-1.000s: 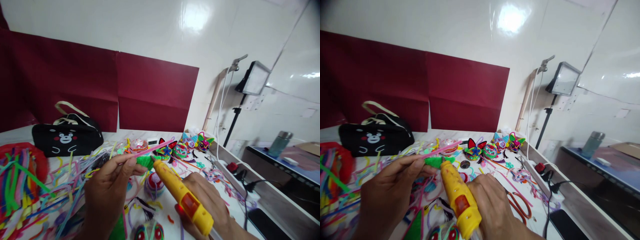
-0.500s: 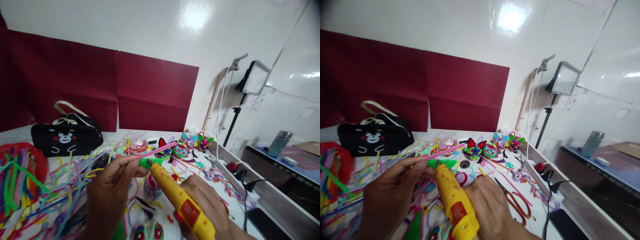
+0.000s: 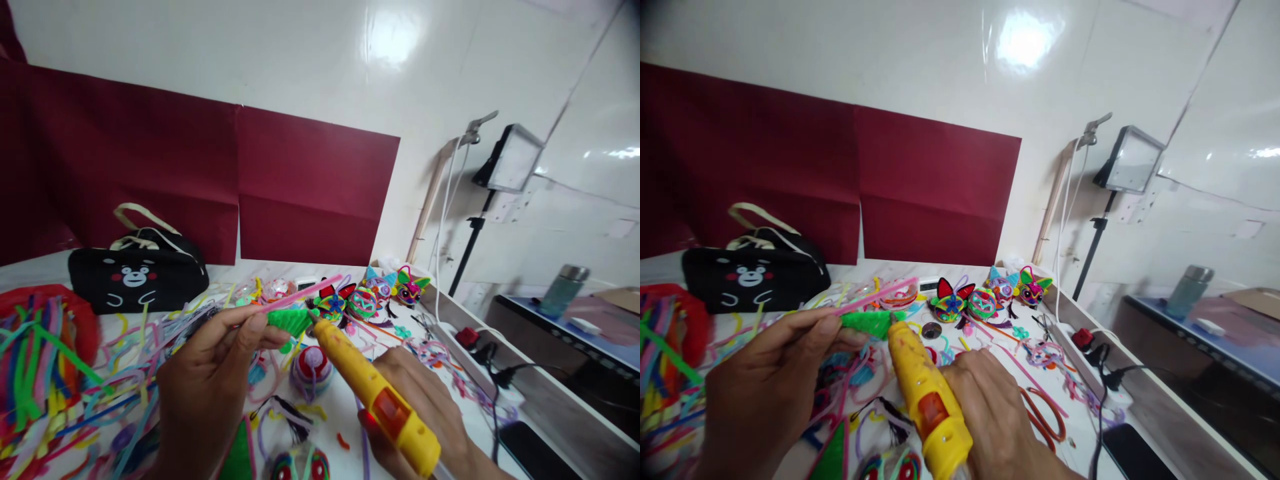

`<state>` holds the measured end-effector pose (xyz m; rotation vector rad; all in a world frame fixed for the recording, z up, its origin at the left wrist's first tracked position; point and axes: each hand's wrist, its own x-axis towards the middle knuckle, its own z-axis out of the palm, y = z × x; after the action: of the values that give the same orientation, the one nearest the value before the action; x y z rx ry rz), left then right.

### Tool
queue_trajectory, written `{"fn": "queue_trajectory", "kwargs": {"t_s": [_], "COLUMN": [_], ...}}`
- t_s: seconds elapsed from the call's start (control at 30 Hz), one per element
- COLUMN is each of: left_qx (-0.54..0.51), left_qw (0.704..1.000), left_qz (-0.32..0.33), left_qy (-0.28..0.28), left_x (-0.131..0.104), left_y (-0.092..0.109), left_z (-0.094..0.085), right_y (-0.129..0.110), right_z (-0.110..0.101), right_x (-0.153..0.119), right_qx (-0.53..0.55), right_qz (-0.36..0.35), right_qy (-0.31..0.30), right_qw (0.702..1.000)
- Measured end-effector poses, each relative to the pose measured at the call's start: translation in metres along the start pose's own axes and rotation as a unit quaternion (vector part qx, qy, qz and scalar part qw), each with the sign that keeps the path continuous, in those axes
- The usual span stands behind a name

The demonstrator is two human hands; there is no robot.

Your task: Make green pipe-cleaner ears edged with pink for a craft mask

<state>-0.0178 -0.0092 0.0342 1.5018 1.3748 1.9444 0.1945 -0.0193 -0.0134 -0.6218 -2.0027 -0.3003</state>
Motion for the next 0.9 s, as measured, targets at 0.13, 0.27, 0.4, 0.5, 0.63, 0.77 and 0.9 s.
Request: {"fn": "queue_trajectory", "kwargs": {"t_s": [0.13, 0.27, 0.4, 0.5, 0.63, 0.77, 0.9], "left_qx": [0.003, -0.002, -0.011, -0.019, -0.024, -0.025, -0.018], "left_qw": [1.000, 1.000, 1.000, 1.000, 1.000, 1.000, 1.000], "left_qz": [0.002, 0.000, -0.004, -0.014, -0.019, -0.012, -0.009], "left_qy": [0.009, 0.003, 0.007, -0.001, -0.002, 0.007, -0.014], "left_x": [0.001, 0.000, -0.002, -0.004, -0.007, -0.010, -0.010], "left_y": [0.001, 0.002, 0.000, -0.002, -0.002, -0.004, -0.009], "left_z": [-0.001, -0.001, 0.001, 0.005, 0.010, 0.013, 0.011], "right_y": [-0.001, -0.001, 0.000, -0.003, -0.008, -0.009, -0.005], "right_z": [-0.005, -0.006, 0.000, 0.003, 0.002, 0.003, 0.006], "right_x": [0.002, 0.002, 0.002, 0.005, 0.010, 0.009, 0.005], "right_qx": [0.007, 0.011, 0.005, 0.017, 0.032, 0.033, 0.028], "right_qz": [0.017, 0.020, 0.006, -0.006, -0.007, 0.000, -0.016], "right_qy": [-0.016, -0.025, 0.001, 0.027, 0.025, 0.018, 0.027], "right_qw": [1.000, 0.999, 1.000, 0.999, 0.999, 0.999, 0.999]}}
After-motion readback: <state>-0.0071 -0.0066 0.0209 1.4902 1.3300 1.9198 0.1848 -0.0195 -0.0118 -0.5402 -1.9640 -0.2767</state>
